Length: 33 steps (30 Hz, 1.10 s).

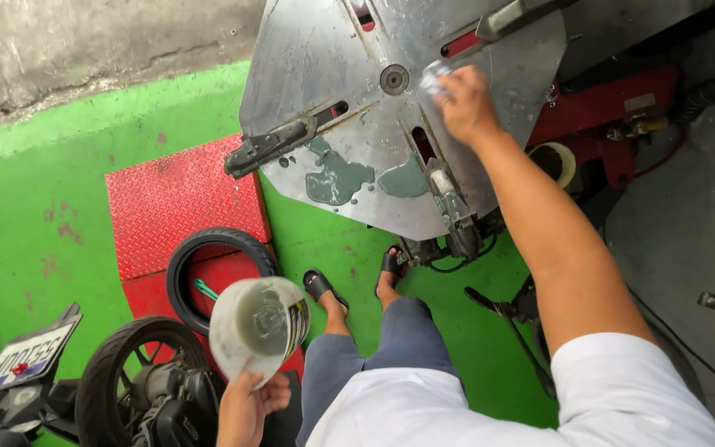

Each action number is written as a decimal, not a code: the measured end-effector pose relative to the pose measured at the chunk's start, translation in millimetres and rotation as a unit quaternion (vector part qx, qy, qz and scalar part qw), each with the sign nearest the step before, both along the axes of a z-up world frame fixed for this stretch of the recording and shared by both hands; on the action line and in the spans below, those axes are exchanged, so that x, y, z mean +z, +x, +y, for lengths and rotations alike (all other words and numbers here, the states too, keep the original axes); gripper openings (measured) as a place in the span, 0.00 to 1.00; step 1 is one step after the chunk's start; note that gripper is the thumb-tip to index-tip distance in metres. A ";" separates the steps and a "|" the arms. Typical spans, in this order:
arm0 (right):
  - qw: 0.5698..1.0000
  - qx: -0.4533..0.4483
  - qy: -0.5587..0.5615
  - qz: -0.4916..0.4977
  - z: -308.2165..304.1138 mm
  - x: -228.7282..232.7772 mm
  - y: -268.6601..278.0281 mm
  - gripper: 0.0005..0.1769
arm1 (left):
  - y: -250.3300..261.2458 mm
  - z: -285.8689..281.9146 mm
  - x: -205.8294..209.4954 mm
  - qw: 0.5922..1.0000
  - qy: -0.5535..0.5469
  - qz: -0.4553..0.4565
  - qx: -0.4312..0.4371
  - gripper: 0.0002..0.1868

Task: The person wipes a metal tire changer machine with a white cloth, repeatedly dipping the cloth into a small white bucket of liquid. The person cleans the flat surface and the clamping arms of the machine throughout the clip.

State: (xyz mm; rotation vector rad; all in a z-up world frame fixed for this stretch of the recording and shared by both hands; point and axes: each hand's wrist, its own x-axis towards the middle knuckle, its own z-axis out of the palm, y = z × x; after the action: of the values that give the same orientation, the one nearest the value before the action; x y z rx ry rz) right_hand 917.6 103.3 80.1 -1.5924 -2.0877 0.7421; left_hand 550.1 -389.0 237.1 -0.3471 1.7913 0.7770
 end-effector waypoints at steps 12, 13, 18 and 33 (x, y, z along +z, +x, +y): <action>0.990 -0.109 0.019 -0.087 -22.4 -3.7 9.3 0.12 | 2.5 35.9 -47.7 0.993 0.064 -0.073 -0.065 0.17; 0.990 -0.082 0.044 -0.102 -29.7 -7.5 -2.8 0.11 | 1.5 40.1 -42.3 0.992 0.063 -0.083 -0.071 0.18; 0.982 -0.014 0.159 -0.096 1.9 -63.1 37.3 0.16 | -16.4 42.6 -51.8 0.991 0.057 -0.077 -0.096 0.19; 0.980 -0.014 0.112 -0.166 -7.8 -24.6 -1.4 0.10 | -51.8 44.7 -41.8 0.994 0.015 -0.067 -0.085 0.23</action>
State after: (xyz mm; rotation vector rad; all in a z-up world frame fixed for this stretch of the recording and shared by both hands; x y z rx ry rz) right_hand 916.2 95.5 55.5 -1.7041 -2.2764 0.2286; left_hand 498.3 -344.3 195.4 -0.2180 1.6565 0.6448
